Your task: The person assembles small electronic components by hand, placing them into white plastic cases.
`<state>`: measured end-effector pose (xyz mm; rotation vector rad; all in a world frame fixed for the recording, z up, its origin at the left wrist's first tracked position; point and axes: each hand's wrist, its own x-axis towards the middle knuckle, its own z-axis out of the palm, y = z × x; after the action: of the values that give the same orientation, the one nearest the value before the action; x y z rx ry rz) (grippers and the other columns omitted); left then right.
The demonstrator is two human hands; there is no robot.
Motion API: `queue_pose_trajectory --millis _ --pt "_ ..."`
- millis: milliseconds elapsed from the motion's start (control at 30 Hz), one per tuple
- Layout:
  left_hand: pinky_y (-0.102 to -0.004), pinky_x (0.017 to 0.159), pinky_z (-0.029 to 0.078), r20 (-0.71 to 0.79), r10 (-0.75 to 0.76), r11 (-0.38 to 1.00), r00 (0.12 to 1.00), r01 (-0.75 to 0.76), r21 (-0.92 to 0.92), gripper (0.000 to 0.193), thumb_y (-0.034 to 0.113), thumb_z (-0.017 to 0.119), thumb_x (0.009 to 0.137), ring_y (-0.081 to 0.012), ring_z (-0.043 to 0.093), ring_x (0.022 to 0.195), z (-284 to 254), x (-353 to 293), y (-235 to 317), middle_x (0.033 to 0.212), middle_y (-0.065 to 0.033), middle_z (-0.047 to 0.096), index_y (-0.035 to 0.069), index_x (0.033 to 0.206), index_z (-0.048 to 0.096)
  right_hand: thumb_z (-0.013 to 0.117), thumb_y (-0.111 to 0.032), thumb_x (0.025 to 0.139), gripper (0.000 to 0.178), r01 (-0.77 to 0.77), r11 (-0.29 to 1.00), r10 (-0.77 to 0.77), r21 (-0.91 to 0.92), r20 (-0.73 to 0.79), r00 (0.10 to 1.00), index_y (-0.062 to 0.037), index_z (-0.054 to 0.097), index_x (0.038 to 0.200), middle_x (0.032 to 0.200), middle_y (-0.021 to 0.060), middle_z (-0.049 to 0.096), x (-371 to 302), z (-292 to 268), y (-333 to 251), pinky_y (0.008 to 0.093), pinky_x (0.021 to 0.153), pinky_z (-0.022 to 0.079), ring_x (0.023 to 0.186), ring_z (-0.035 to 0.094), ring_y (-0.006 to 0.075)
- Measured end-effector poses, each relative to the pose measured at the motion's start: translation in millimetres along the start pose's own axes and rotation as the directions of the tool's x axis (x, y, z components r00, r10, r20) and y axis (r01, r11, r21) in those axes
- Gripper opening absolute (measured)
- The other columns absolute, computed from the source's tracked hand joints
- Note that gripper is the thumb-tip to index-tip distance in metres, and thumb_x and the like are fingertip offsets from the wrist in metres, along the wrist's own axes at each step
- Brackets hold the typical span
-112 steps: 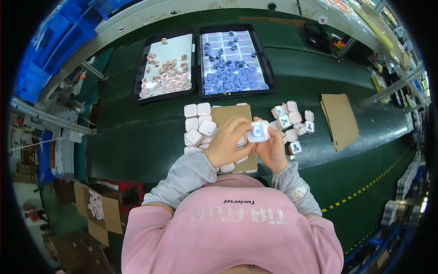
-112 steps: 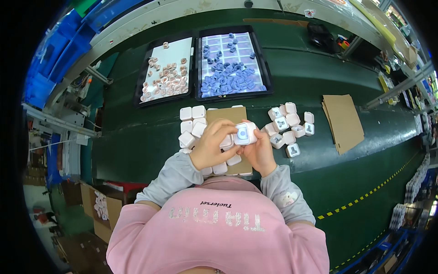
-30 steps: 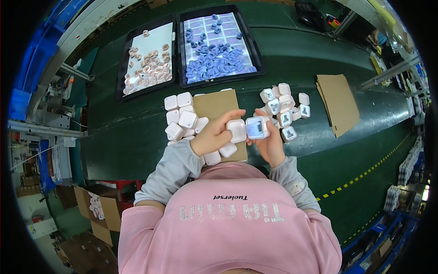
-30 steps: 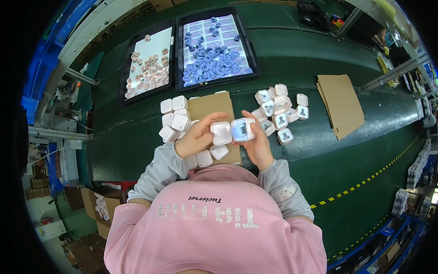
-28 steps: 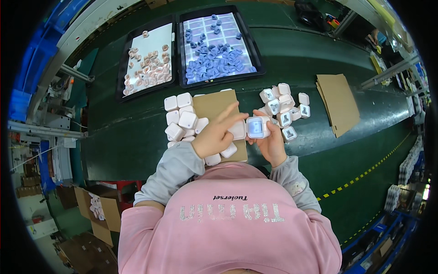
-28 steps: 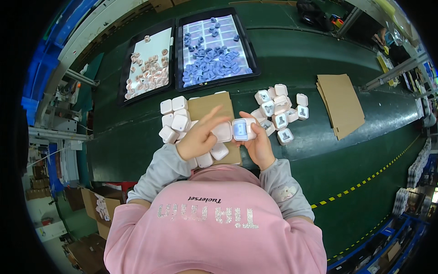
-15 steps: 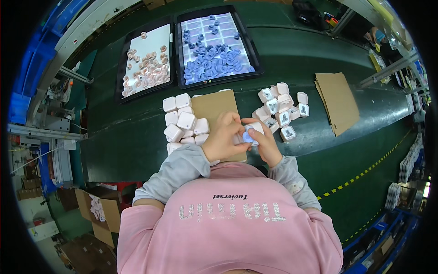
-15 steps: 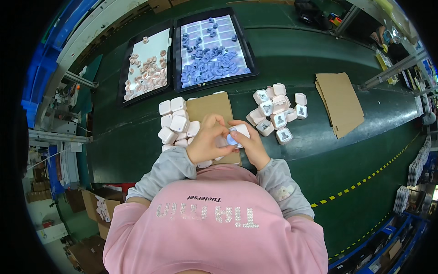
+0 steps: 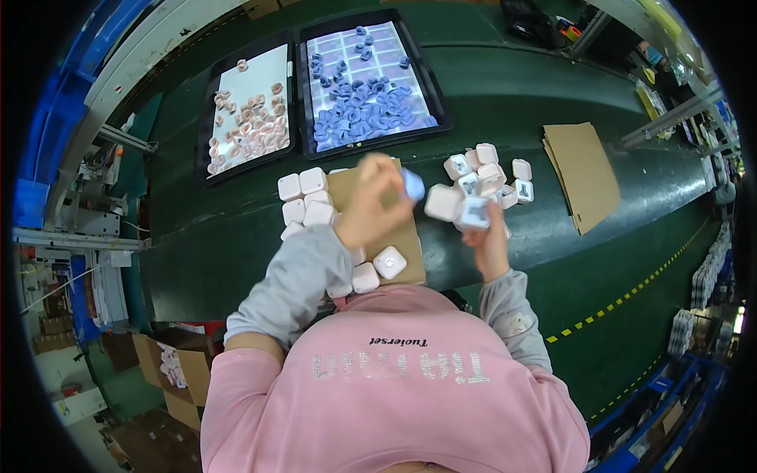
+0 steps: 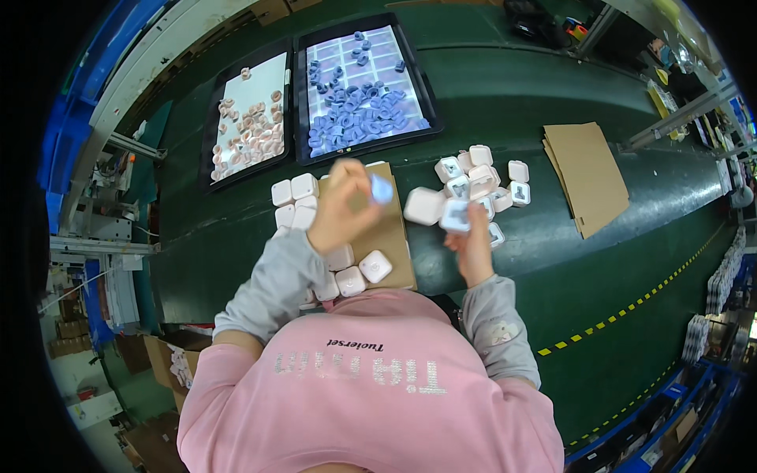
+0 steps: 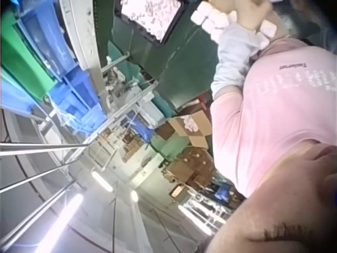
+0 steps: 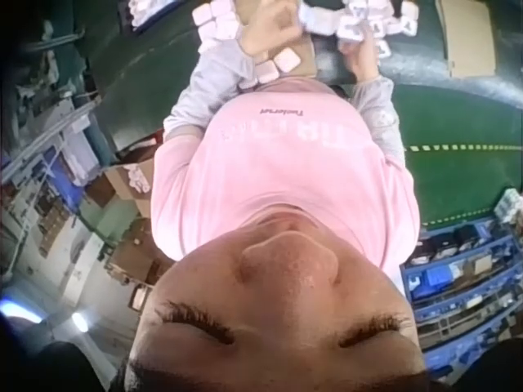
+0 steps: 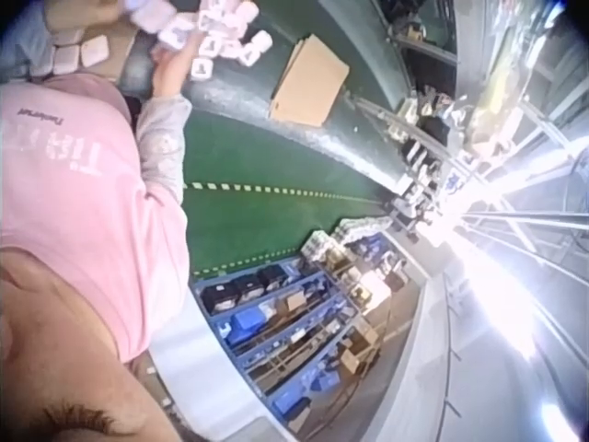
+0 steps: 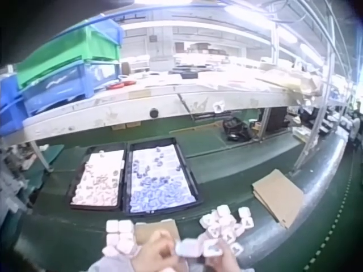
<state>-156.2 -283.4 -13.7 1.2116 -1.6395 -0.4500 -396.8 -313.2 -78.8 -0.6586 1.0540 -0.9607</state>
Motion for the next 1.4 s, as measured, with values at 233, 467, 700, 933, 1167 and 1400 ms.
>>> queue_pose_trajectory --millis 233,467,700,933,1167,1400 --pt "-0.0368 0.082 0.045 0.112 -0.382 0.91 0.918 0.352 0.221 0.042 0.028 0.067 0.079 -0.0285 0.054 0.093 -32 41 -83 0.102 -0.0149 0.057 0.002 0.11 0.057 0.055 -0.033 0.091 0.047 0.334 0.94 -0.341 -0.075 -0.293 0.893 -0.0065 0.032 0.122 0.102 0.012 0.055 65 -46 -29 0.0299 0.065 0.054 0.073 0.062 0.021" --pt "-0.0454 0.08 0.045 0.808 -0.292 0.877 0.511 -0.194 0.44 0.052 0.037 0.065 0.072 -0.0358 0.058 0.089 10 -45 -8 0.099 -0.0176 0.059 0.005 0.113 0.055 0.058 -0.032 0.087 0.054 0.082 0.911 -0.246 -0.404 -0.374 0.894 -0.0027 0.036 0.126 0.1 0.015 0.055 115 -81 -30 0.0262 0.049 0.05 0.064 0.061 0.0189" --pt "-0.0451 0.078 0.046 0.619 -0.402 0.852 0.675 0.029 0.522 0.036 0.024 0.064 0.07 -0.0366 0.058 0.087 32 -84 -28 0.096 -0.0173 0.057 0.007 0.102 0.06 0.058 -0.02 0.084 0.041 0.278 0.198 -0.81 -0.94 0.002 0.586 -0.0012 0.05 0.12 0.107 0.0193 0.052 94 -63 -4 0.0361 0.076 0.048 0.086 0.058 0.0308" --pt "-0.0463 0.077 0.048 0.637 -0.474 0.835 0.608 0.08 0.544 0.046 0.024 0.066 0.067 -0.0396 0.056 0.092 40 -72 4 0.099 -0.0217 0.054 0.007 0.109 0.058 0.056 -0.022 0.089 0.026 0.121 0.749 0.053 -0.652 0.241 0.969 -0.0006 0.06 0.103 0.083 0.0071 0.064 6 17 63 0.0272 0.055 0.047 0.061 0.058 0.0127" --pt "-0.0415 0.095 0.041 0.588 -0.294 0.951 0.753 0.172 0.256 0.055 0.018 0.068 0.074 -0.0385 0.045 0.117 50 -78 -12 0.126 -0.0212 0.042 0.007 0.124 0.048 0.044 -0.04 0.094 0.041 0.05 0.782 0.16 -0.621 0.278 0.947 -0.0047 0.055 0.112 0.09 0.0062 0.061 4 12 49 0.0273 0.06 0.049 0.076 0.06 0.013" --pt "-0.0363 0.103 0.035 0.321 -0.17 0.94 0.932 0.251 -0.231 0.067 0.002 0.063 0.078 -0.0269 0.038 0.128 35 -54 20 0.14 -0.0157 0.034 0.003 0.137 0.032 0.042 -0.029 0.097 0.042 0.156 0.971 -0.059 -0.181 0.45 0.891 -0.0084 0.036 0.132 0.113 0.0053 0.049 -34 48 12 0.0241 0.073 0.045 0.096 0.05 0.0104"
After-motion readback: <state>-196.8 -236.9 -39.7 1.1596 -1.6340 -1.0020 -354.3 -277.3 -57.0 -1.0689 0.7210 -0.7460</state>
